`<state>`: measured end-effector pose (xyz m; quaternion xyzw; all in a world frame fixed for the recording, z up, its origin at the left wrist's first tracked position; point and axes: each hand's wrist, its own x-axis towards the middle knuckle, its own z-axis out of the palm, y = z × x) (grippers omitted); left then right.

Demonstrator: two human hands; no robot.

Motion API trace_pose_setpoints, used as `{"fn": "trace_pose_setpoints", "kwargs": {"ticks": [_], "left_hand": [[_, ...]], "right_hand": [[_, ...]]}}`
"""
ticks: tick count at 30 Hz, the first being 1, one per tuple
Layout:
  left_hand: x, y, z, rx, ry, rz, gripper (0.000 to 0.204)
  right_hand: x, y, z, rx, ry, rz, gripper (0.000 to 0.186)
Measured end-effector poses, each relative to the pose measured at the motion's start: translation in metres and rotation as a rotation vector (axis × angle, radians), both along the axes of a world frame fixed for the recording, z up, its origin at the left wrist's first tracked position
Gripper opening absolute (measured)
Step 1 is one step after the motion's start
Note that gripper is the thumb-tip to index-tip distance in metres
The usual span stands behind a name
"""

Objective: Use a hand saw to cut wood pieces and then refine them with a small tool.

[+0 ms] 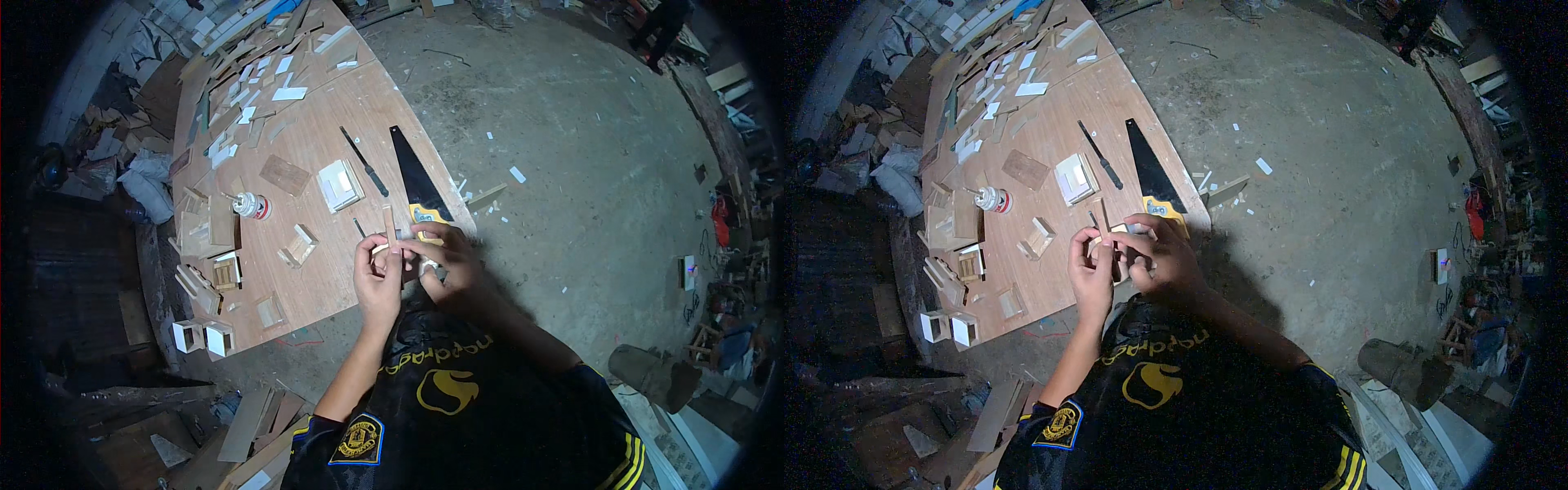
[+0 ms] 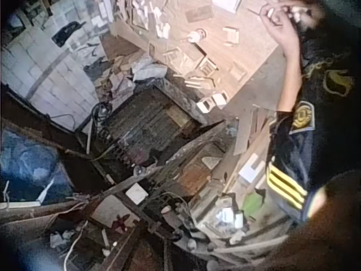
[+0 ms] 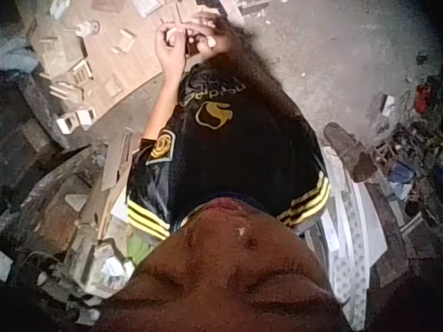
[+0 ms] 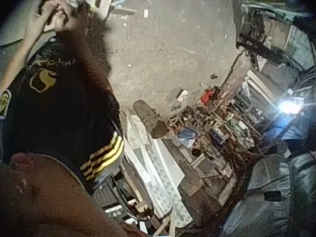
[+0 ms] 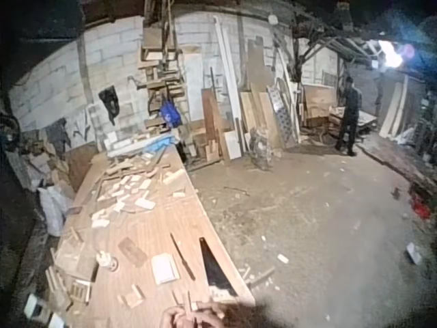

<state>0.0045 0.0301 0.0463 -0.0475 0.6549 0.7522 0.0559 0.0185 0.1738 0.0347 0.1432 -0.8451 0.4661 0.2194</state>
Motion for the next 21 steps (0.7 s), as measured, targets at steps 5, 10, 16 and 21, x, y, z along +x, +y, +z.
{"fn": "trace_pose_setpoints", "kwargs": {"ticks": [5, 10, 16, 21], "left_hand": [[0.005, -0.009, -0.015, -0.054, 0.131, -0.043, 0.021], [0.007, -0.016, -0.027, -0.215, 0.271, -0.075, 0.023], [0.015, -0.016, -0.025, -0.281, 0.260, -0.121, 0.021], [0.019, -0.010, -0.029, -0.338, 0.298, -0.105, 0.021]], "right_hand": [[0.005, 0.000, -0.010, -0.168, -0.034, 0.108, 0.051], [0.014, 0.000, -0.010, -0.236, -0.056, 0.136, 0.052], [0.029, 0.007, -0.016, -0.345, -0.174, 0.212, 0.056], [0.035, 0.006, -0.022, -0.302, -0.041, 0.176, 0.053]]}}
